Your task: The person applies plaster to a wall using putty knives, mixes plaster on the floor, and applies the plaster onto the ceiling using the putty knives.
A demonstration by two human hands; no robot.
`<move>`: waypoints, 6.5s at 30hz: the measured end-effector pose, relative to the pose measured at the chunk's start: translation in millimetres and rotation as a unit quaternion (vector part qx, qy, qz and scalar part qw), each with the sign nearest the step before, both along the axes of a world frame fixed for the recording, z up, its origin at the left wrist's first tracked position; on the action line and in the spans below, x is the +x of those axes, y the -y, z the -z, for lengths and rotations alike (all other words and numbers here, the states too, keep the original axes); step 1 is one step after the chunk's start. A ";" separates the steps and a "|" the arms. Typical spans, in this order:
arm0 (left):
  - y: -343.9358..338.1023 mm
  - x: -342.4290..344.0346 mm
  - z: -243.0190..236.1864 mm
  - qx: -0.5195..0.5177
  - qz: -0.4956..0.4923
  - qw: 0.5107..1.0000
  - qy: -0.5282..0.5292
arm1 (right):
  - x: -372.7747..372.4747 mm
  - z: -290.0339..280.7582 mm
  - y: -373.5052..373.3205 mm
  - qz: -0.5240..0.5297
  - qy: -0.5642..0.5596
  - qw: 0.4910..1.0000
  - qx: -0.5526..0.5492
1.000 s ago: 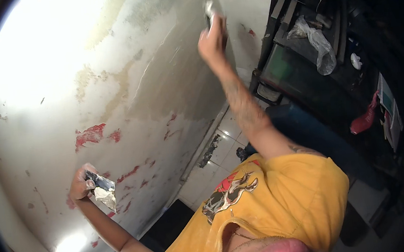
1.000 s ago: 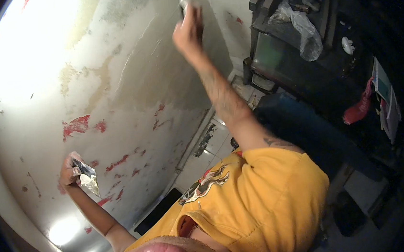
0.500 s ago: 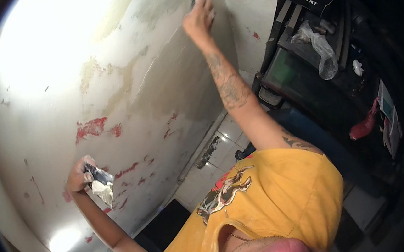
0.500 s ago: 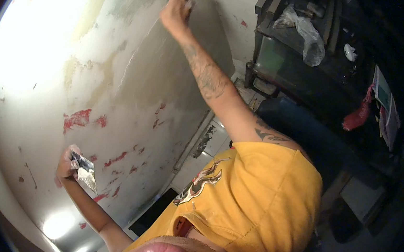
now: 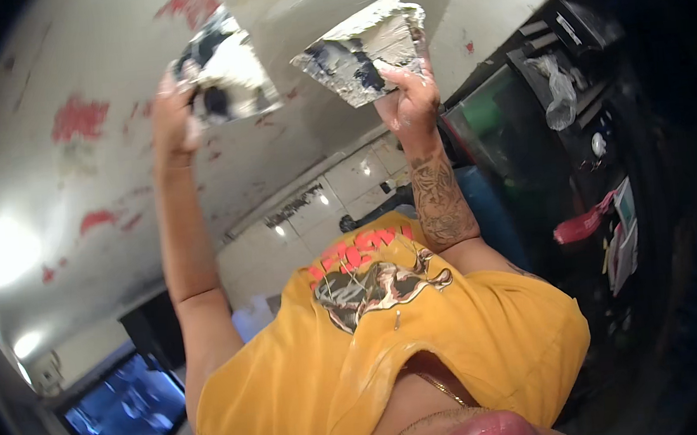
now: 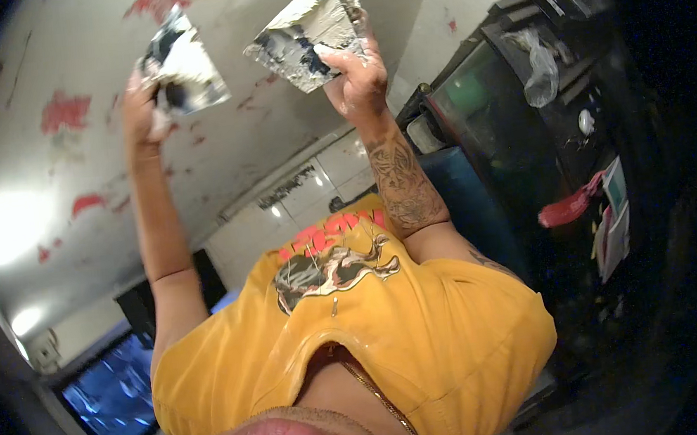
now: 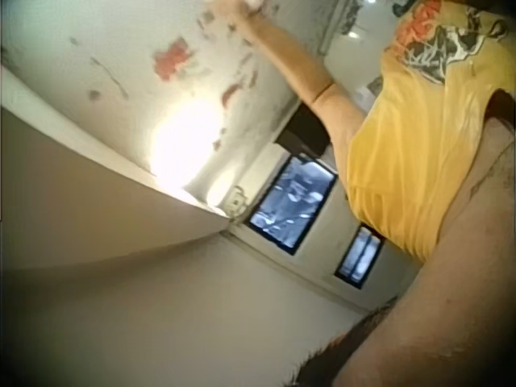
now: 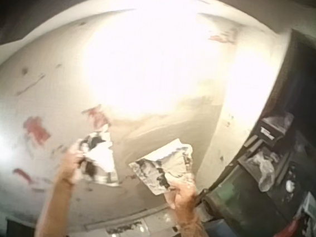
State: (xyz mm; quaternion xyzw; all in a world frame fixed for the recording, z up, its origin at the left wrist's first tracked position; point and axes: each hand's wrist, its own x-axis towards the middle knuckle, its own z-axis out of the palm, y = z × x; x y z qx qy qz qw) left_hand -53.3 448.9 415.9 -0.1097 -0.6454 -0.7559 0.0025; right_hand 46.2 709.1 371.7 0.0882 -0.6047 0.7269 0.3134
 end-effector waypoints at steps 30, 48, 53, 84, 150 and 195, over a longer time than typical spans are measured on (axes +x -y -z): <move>-29.2 99.9 65.3 0.244 -0.205 0.931 0.178 | 3.1 30.7 -0.9 -0.159 0.116 0.930 0.311; -55.4 89.4 117.0 0.200 -0.218 0.934 0.201 | 36.9 21.2 45.1 -0.140 0.040 0.724 0.674; -35.7 74.7 135.4 0.255 -0.264 0.869 0.332 | 15.0 18.1 27.4 -0.374 0.137 0.713 0.578; 122.7 -49.4 -41.7 -0.330 0.308 0.864 0.221 | -206.0 57.0 -191.9 0.436 0.115 0.870 0.199; 98.0 -34.1 -49.5 -0.337 0.222 0.882 0.243 | -208.8 65.0 -171.3 0.496 0.101 0.844 0.177; 124.8 -50.3 -26.2 -0.398 0.231 0.880 0.116 | -181.9 35.5 -51.9 0.458 0.087 0.859 0.213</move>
